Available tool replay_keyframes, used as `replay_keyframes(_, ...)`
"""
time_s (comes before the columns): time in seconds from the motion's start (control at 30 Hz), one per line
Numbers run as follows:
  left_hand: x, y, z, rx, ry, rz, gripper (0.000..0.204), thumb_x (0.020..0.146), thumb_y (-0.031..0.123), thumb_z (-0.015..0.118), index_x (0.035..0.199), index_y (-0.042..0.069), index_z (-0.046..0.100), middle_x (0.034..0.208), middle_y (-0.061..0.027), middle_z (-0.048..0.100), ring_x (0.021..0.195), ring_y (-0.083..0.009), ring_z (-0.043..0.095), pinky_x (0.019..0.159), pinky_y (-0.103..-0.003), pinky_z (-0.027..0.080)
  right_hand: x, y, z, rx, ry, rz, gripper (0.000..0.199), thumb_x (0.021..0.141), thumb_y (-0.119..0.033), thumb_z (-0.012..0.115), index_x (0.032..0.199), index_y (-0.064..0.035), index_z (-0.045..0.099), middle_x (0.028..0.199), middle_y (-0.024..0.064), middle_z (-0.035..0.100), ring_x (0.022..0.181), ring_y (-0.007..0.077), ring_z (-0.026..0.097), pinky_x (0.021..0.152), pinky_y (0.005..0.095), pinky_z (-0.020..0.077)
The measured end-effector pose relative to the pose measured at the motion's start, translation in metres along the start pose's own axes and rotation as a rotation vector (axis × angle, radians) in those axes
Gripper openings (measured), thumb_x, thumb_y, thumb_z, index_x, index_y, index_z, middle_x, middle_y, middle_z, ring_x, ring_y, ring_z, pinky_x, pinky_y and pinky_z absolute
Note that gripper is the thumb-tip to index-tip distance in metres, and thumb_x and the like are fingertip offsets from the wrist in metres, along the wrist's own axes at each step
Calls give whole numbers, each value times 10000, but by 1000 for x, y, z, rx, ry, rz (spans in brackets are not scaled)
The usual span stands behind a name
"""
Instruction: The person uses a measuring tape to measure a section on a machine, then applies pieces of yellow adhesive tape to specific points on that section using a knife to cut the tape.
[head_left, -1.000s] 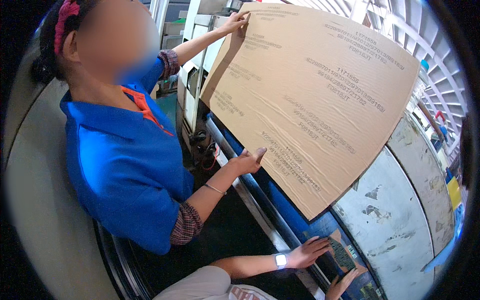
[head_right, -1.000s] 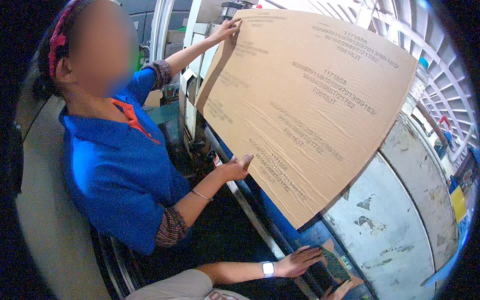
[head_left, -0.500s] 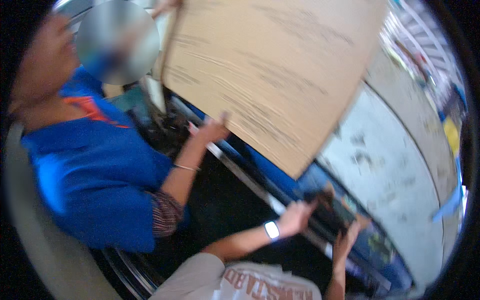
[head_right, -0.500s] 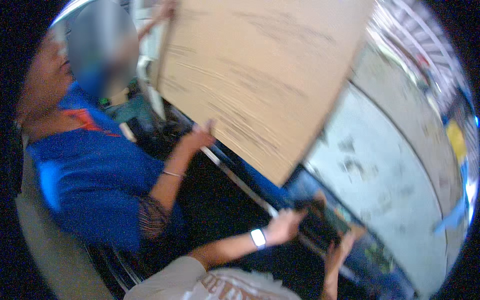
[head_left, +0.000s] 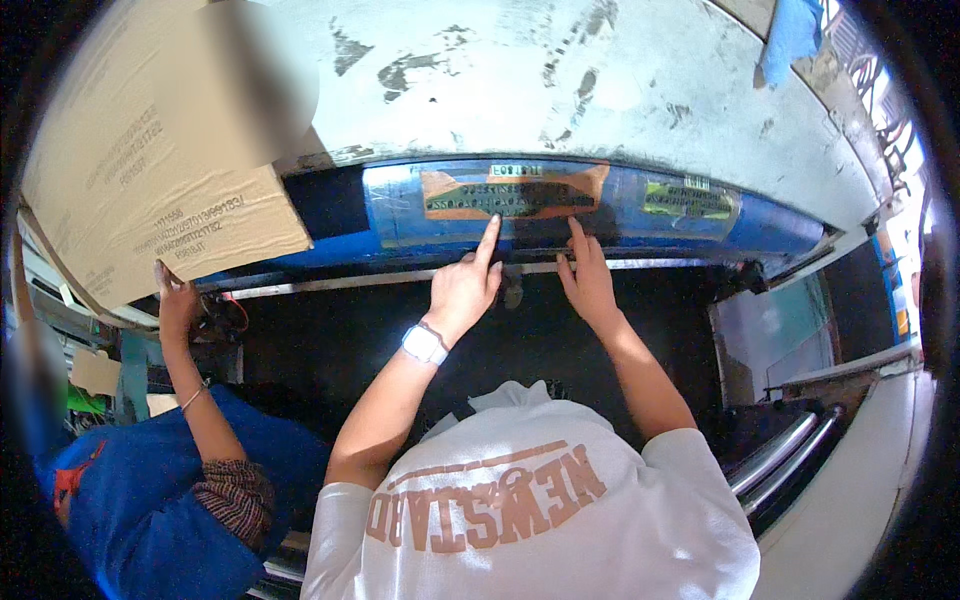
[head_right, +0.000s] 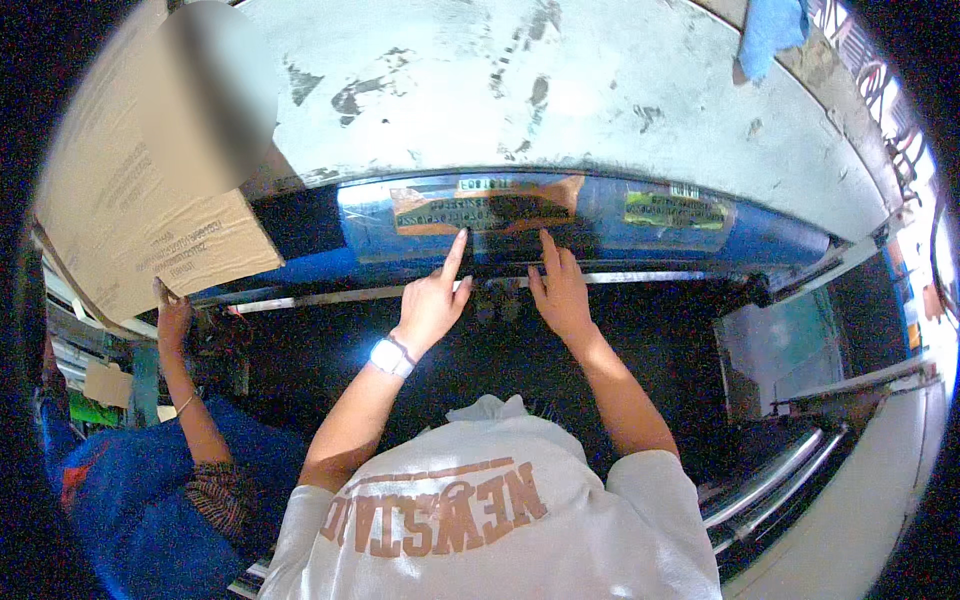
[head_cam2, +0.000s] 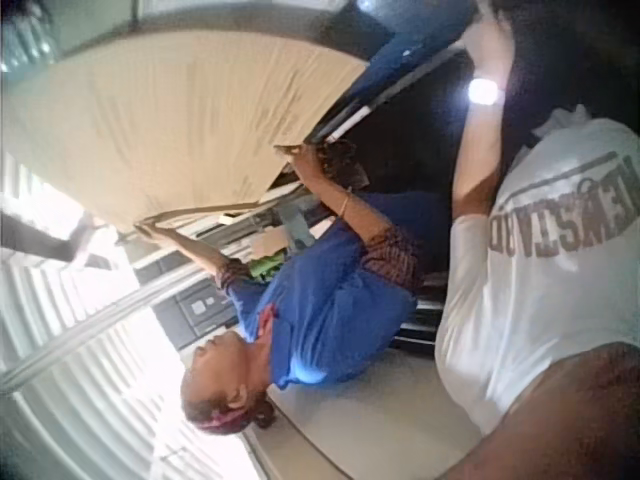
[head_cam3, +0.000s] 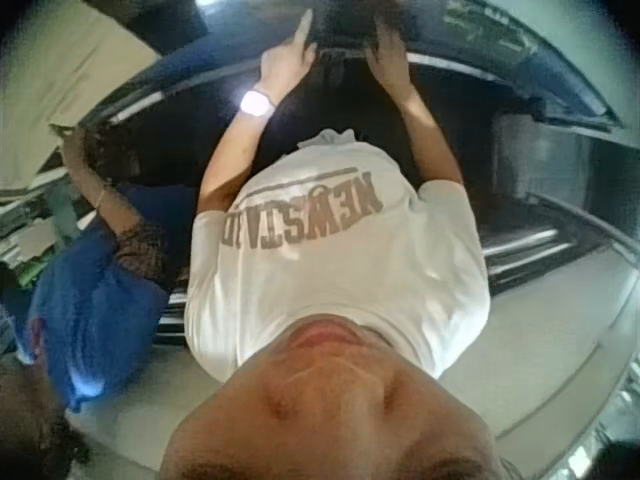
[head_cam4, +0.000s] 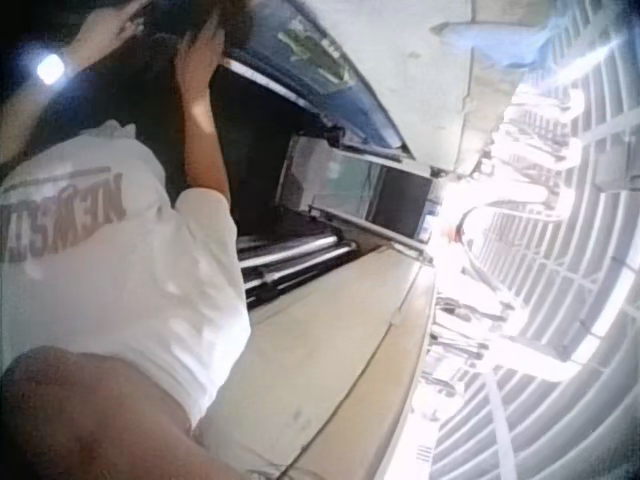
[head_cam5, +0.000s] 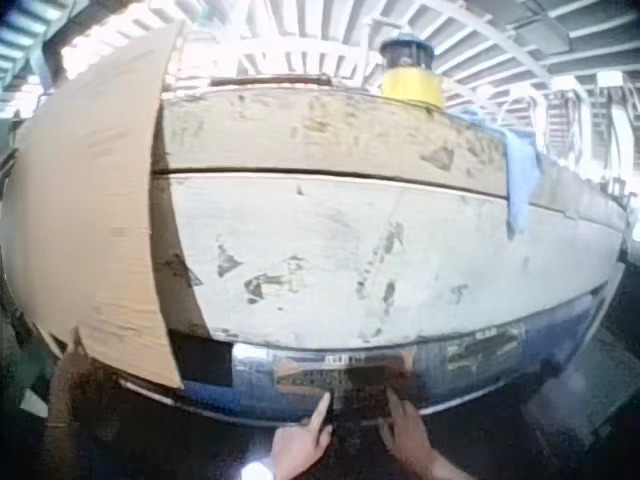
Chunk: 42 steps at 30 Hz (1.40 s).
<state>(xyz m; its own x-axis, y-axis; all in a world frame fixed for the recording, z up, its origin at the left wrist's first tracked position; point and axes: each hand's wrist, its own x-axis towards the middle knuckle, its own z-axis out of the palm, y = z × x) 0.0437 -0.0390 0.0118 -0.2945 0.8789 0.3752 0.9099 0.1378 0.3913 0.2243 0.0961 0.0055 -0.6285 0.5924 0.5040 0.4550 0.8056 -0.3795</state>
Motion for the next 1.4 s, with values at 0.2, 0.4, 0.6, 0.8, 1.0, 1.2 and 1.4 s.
replay_keyframes(0.2,26,37,11,-1,-71,65,757,865,247,584,1490,172,163,638,-166,622,550,-344,611,506,-449,495,6,16,-10,67,-28,110,661,879,-177,571,1443,-49,251,906,166,587,811,345,598,697,437,502)
replay_keyframes(0.4,57,72,28,118,-17,73,715,863,242,577,1472,103,228,613,-133,615,532,-302,611,495,-399,497,19,35,-24,106,-62,100,676,881,-200,572,1446,-43,235,921,183,619,775,352,623,666,434,512)
replay_keyframes(0.6,78,89,42,160,10,-15,699,856,224,574,1462,79,259,562,-107,602,469,-271,590,452,-382,478,26,59,-19,100,-109,-26,684,883,-240,572,1450,-57,235,849,177,643,739,345,644,635,419,526)
replay_keyframes(0.8,86,103,41,265,16,-71,732,796,176,611,1450,78,296,556,-106,608,474,-260,602,458,-379,488,32,76,-13,39,-80,-164,718,873,-253,584,1463,-60,223,680,144,634,596,326,632,550,403,519)
replay_keyframes(1.0,86,99,42,227,55,-57,696,770,127,598,1425,126,360,550,-122,600,480,-287,603,467,-405,495,34,77,-13,-54,-171,-129,677,874,-238,580,1453,-81,268,544,107,585,492,341,595,501,407,505)
replay_keyframes(1.2,75,87,36,-33,316,-74,423,850,126,548,1272,113,512,652,-150,623,580,-310,630,529,-408,501,24,86,-30,308,-93,-44,602,896,-207,556,1429,-80,306,761,173,648,644,345,635,581,418,511)
replay_keyframes(1.4,35,79,50,-27,227,-136,429,843,119,555,1269,82,535,709,-151,646,592,-305,637,543,-385,511,-1,88,-14,322,-47,-70,198,917,-130,551,1055,-10,628,803,119,668,728,222,669,669,301,513)
